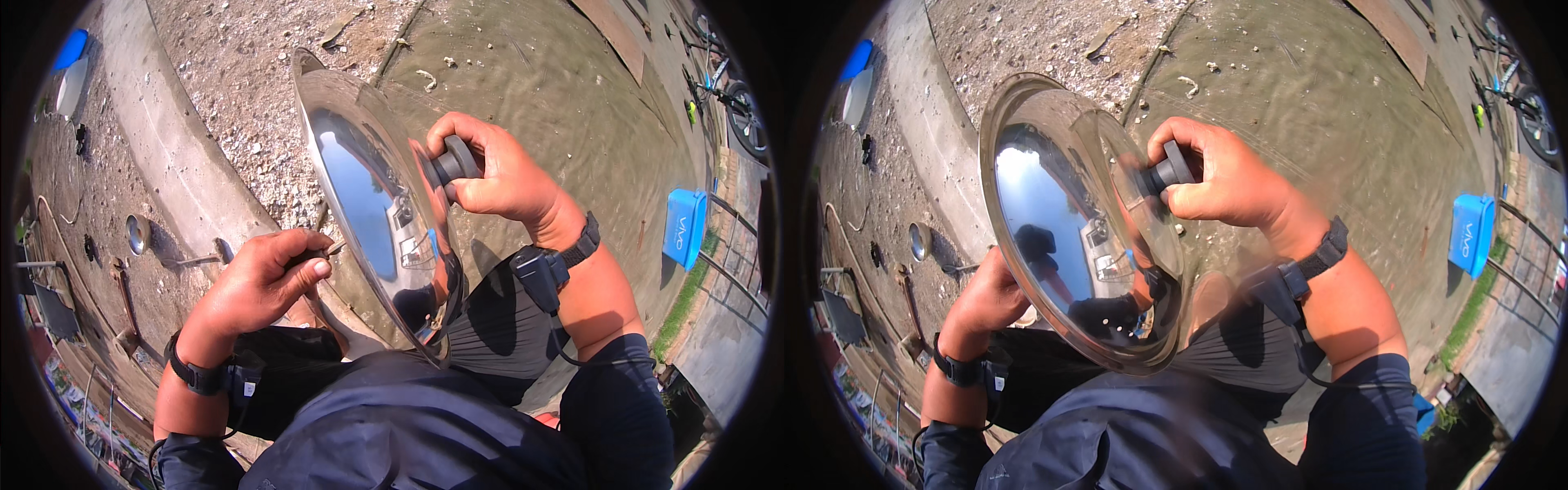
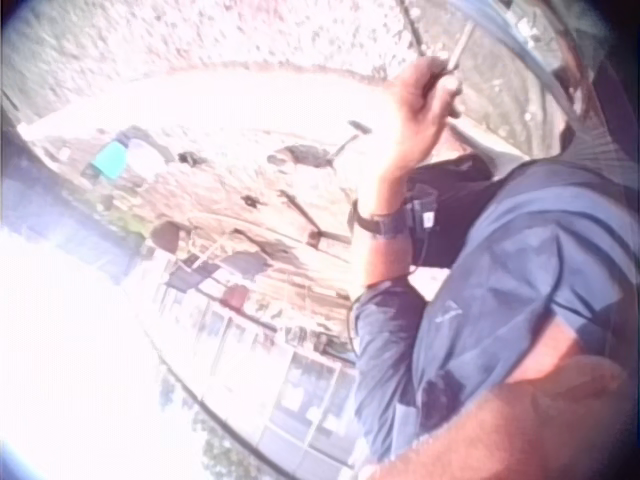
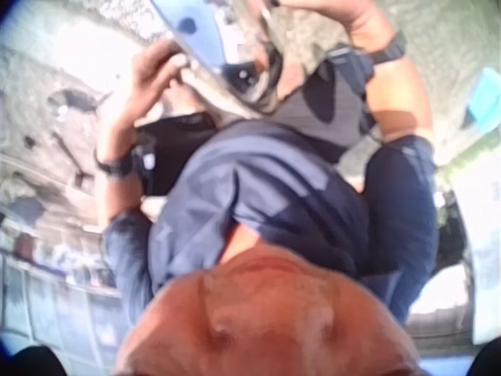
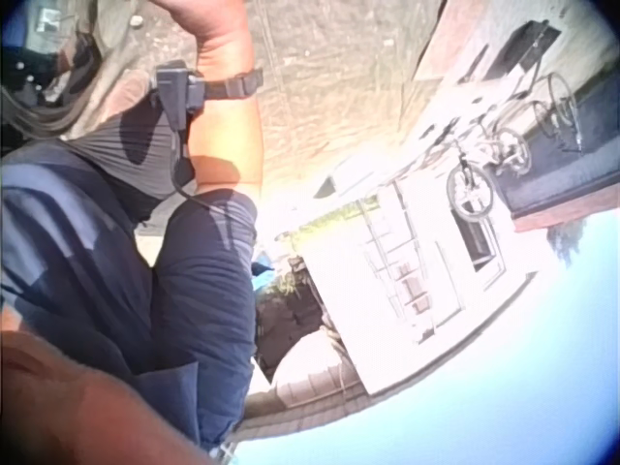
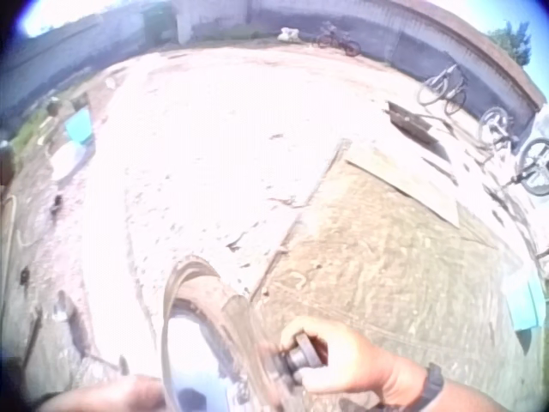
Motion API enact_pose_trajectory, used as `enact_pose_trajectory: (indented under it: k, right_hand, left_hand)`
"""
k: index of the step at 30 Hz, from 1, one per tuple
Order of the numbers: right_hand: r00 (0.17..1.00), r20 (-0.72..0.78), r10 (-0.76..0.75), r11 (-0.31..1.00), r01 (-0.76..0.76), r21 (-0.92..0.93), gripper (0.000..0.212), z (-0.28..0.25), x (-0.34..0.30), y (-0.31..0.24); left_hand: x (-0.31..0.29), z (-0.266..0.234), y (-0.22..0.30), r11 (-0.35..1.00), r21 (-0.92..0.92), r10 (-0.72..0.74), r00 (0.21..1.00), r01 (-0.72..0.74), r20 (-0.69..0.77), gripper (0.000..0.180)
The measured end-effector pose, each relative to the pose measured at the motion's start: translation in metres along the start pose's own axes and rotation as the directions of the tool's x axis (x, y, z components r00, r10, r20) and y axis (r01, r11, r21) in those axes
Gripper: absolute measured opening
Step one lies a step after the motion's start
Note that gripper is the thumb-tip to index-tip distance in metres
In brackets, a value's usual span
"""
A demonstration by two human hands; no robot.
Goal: The person tightens a screw on the handle of a metal pot lid using a screwdriver while sitting on the ground.
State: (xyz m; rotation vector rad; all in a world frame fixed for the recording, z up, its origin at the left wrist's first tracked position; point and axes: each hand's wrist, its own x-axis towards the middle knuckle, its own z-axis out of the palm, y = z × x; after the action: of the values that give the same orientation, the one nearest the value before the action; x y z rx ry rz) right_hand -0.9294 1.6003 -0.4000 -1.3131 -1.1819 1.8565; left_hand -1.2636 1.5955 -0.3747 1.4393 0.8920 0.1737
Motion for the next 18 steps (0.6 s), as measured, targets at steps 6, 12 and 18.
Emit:
enact_pose_trajectory:
  k: [6,12,18]
  right_hand:
    - [0.993,-0.115,0.029,0.977,-0.003,0.215,0.044,0.003,-0.004,0.003]
    - [0.990,-0.142,-0.007,0.975,0.038,0.221,0.051,-0.002,0.000,0.013]
    - [0.995,-0.081,0.058,0.971,-0.037,0.236,0.064,-0.003,0.003,0.007]
  left_hand:
    - [0.007,0.005,0.015,0.951,0.298,0.110,0.989,-0.077,-0.098,0.031]
    - [0.002,0.005,0.009,0.870,0.485,0.199,0.962,-0.086,-0.187,0.031]
    - [0.000,0.004,0.006,0.828,0.545,0.317,0.911,-0.130,-0.264,0.031]
